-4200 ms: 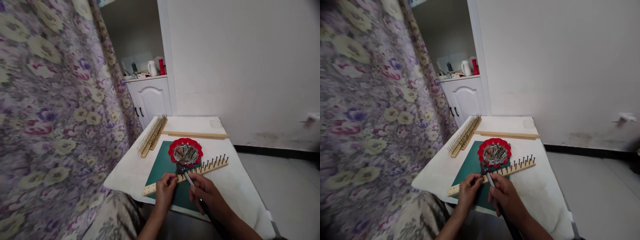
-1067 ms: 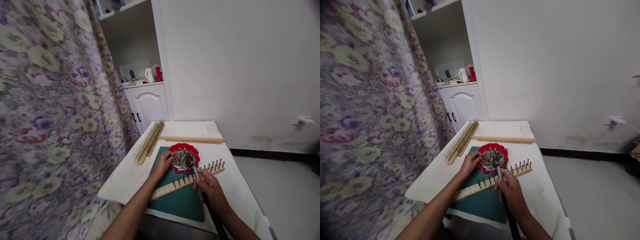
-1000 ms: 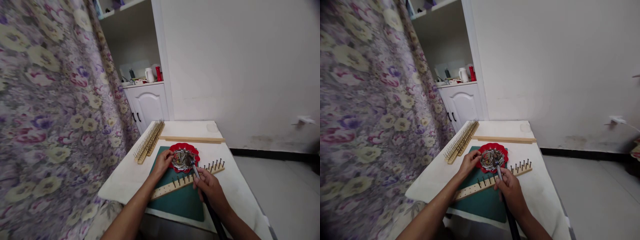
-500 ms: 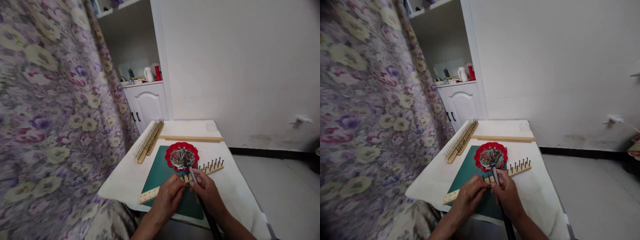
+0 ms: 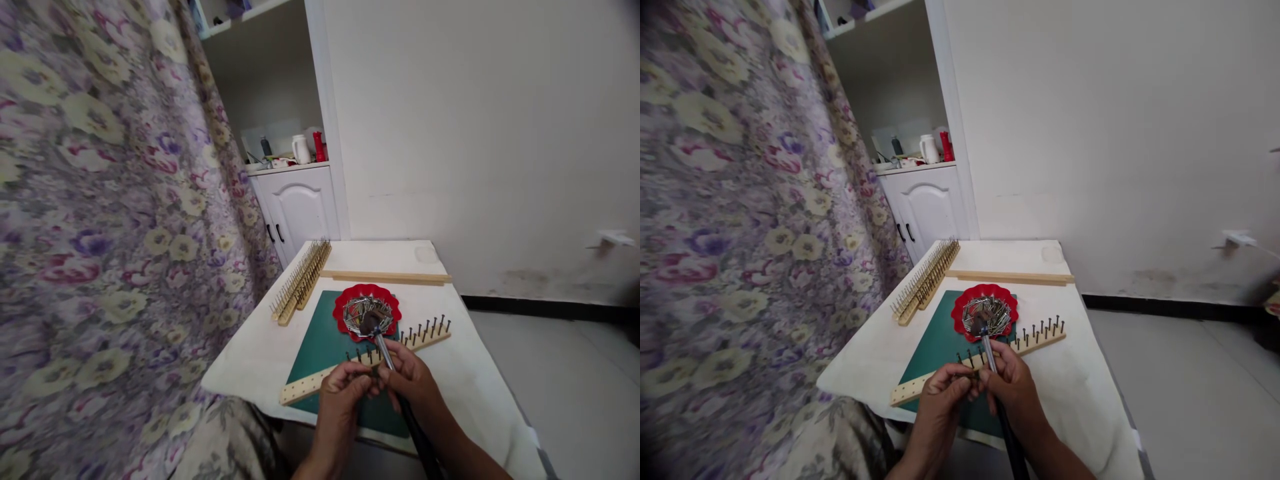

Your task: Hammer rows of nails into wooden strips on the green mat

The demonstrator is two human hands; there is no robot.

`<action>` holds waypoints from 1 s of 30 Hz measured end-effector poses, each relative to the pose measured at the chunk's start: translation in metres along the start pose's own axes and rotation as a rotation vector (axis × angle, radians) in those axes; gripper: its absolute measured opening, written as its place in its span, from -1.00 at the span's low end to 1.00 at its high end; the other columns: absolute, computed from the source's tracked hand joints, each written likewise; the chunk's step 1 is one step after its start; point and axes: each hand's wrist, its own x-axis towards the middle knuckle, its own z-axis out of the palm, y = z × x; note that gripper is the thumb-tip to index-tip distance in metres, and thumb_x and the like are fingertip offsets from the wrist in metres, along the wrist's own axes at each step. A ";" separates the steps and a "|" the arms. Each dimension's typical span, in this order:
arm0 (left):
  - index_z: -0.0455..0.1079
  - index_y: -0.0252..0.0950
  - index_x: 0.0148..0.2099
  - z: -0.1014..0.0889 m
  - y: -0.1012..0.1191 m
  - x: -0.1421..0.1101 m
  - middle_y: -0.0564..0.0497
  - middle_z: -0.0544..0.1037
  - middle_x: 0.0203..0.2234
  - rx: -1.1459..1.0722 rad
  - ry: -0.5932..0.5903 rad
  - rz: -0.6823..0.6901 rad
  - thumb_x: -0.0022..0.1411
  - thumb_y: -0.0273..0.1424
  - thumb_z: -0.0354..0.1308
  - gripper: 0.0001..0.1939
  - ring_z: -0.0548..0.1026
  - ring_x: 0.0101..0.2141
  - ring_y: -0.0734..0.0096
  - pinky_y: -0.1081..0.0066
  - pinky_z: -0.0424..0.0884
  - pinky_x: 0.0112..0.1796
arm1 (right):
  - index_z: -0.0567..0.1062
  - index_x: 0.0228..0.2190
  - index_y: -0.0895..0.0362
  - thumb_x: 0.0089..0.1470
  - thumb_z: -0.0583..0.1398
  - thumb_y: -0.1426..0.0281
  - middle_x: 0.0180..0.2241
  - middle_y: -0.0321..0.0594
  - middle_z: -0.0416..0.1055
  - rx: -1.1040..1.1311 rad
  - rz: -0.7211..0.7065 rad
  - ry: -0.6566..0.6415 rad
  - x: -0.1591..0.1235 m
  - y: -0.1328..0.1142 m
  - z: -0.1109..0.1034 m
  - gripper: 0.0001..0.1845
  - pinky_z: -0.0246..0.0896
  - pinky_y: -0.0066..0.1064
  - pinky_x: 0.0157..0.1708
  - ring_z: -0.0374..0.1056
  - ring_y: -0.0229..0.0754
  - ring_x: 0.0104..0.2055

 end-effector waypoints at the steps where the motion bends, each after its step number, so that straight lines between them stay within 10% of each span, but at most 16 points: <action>1: 0.44 -0.38 -0.37 0.000 0.001 -0.001 -0.01 0.53 -0.59 -0.008 0.003 -0.006 -0.06 -0.39 0.30 -0.81 0.44 -0.54 0.47 0.50 0.29 -0.45 | 0.35 -0.11 0.18 -0.09 0.30 0.29 -0.62 -0.41 0.36 -0.010 -0.004 0.005 0.000 -0.001 0.001 -0.51 0.01 -0.65 -0.82 0.14 -0.43 -0.75; 13: 0.45 -0.33 -0.40 -0.063 0.023 0.026 0.05 0.44 -0.50 0.780 0.140 0.262 0.10 -0.28 0.16 -0.80 0.39 -0.42 0.42 0.49 0.27 -0.37 | 0.28 -0.08 0.19 0.01 0.21 0.27 -0.61 -0.43 0.34 -0.229 -0.008 0.084 -0.004 -0.006 -0.001 -0.54 -0.03 -0.61 -0.80 0.05 -0.46 -0.79; 30: 0.42 -0.27 -0.37 -0.074 0.008 0.027 0.00 0.44 -0.45 1.166 0.031 0.360 0.24 -0.32 -0.01 -0.77 0.43 -0.38 0.37 0.47 0.28 -0.35 | 0.30 -0.07 0.15 0.00 0.21 0.22 -0.60 -0.41 0.34 -0.330 0.081 -0.003 -0.010 0.007 0.013 -0.52 -0.04 -0.58 -0.81 0.06 -0.43 -0.79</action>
